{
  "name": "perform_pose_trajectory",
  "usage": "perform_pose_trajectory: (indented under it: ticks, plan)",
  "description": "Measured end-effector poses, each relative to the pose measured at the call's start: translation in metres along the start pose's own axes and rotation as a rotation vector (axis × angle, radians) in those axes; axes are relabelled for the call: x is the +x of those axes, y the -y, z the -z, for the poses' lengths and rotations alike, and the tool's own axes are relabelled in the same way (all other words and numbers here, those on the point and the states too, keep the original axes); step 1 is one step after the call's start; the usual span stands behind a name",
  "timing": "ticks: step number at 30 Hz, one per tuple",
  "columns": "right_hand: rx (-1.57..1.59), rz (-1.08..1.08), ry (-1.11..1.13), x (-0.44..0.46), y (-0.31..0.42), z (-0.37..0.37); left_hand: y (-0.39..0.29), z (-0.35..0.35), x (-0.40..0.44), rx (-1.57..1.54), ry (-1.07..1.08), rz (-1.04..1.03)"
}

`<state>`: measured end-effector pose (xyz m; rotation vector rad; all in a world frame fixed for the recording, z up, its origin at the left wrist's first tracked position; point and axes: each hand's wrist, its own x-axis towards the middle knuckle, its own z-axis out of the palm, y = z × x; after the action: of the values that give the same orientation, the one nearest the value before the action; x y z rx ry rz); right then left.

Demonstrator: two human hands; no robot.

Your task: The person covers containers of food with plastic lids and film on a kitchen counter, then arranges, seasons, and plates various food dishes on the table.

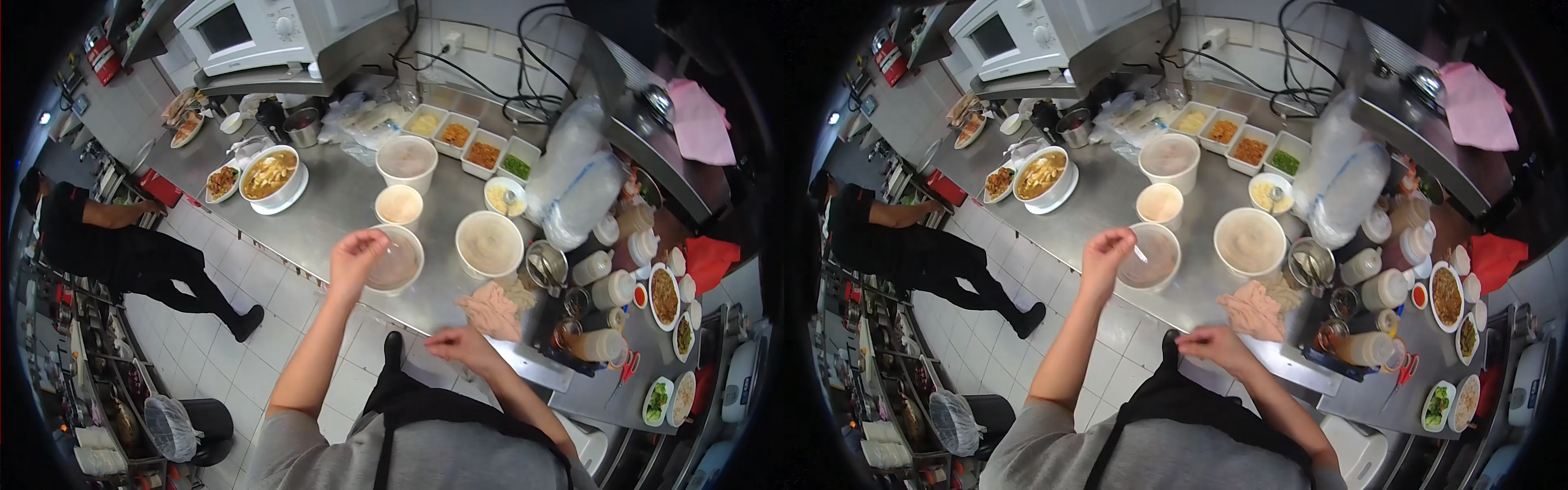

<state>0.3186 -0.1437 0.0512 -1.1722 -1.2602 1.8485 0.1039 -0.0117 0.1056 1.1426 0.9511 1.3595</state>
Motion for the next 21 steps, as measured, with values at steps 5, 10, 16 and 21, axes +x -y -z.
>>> perform_pose_trajectory:
  ticks: [5,10,16,21]
  plan:
    - [0.145,-0.136,-0.022,0.098,-0.001,-0.007,0.043,0.055,0.087,0.118,-0.082,0.270]
    - [-0.152,-0.112,-0.074,0.127,-0.001,-0.004,0.093,0.080,0.107,-0.117,0.147,0.819]
    - [-0.887,0.215,-0.284,0.142,0.013,0.000,0.116,0.101,0.119,0.324,0.463,0.867]
    - [-0.952,0.041,-0.322,0.134,0.005,0.018,0.124,0.154,0.118,0.184,-0.115,0.550]
